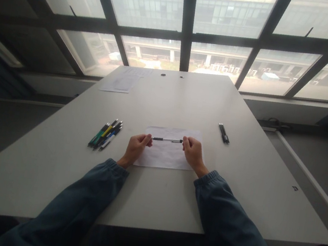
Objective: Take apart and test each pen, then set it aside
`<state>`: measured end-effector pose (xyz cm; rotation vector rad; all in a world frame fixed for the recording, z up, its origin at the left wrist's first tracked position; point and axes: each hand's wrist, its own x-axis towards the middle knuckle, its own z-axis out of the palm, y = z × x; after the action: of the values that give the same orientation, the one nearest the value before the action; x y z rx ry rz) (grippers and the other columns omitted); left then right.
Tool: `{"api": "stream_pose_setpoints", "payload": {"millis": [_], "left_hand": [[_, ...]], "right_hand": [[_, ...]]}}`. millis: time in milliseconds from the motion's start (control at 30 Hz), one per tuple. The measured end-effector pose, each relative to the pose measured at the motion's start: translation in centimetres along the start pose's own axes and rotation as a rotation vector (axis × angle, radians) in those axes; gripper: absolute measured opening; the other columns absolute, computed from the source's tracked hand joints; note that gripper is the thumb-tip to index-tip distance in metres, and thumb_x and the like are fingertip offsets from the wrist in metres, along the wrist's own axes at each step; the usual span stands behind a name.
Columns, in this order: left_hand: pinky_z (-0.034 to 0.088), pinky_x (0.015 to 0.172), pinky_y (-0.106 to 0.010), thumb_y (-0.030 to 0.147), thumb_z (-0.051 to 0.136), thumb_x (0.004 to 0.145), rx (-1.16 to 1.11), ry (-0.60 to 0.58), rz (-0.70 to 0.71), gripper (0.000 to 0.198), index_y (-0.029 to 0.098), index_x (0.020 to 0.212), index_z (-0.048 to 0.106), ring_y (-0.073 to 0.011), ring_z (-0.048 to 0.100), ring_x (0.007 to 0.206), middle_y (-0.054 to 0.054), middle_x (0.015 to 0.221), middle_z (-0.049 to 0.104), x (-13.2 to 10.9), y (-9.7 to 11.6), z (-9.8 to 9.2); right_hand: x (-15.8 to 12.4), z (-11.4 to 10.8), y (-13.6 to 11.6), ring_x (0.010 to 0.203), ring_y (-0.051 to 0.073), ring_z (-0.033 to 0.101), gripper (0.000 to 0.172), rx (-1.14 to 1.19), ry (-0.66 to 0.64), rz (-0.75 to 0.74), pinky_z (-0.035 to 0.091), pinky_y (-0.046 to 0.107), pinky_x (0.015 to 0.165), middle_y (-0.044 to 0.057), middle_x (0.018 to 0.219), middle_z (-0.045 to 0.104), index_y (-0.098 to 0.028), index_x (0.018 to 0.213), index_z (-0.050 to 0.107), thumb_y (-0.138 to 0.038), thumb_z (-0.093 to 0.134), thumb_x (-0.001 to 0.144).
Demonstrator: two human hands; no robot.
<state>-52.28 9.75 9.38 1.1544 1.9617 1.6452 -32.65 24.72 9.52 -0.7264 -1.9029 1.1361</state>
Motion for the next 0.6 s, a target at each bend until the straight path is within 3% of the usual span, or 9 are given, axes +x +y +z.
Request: {"api": "stream_pose_setpoints", "payload": {"millis": [600], "left_hand": [[0.045, 0.056, -0.024, 0.050, 0.054, 0.091, 0.026, -0.005, 0.007, 0.047, 0.015, 0.060, 0.064, -0.0137, 0.058, 0.053, -0.004, 0.055, 0.063, -0.10, 0.44, -0.12]], "right_hand": [[-0.07, 0.05, 0.15, 0.046, 0.012, 0.045, 0.054, -0.039, -0.005, -0.001, 0.035, 0.025, 0.051, -0.002, 0.045, 0.048, -0.020, 0.052, 0.049, -0.051, 0.045, 0.095]]}}
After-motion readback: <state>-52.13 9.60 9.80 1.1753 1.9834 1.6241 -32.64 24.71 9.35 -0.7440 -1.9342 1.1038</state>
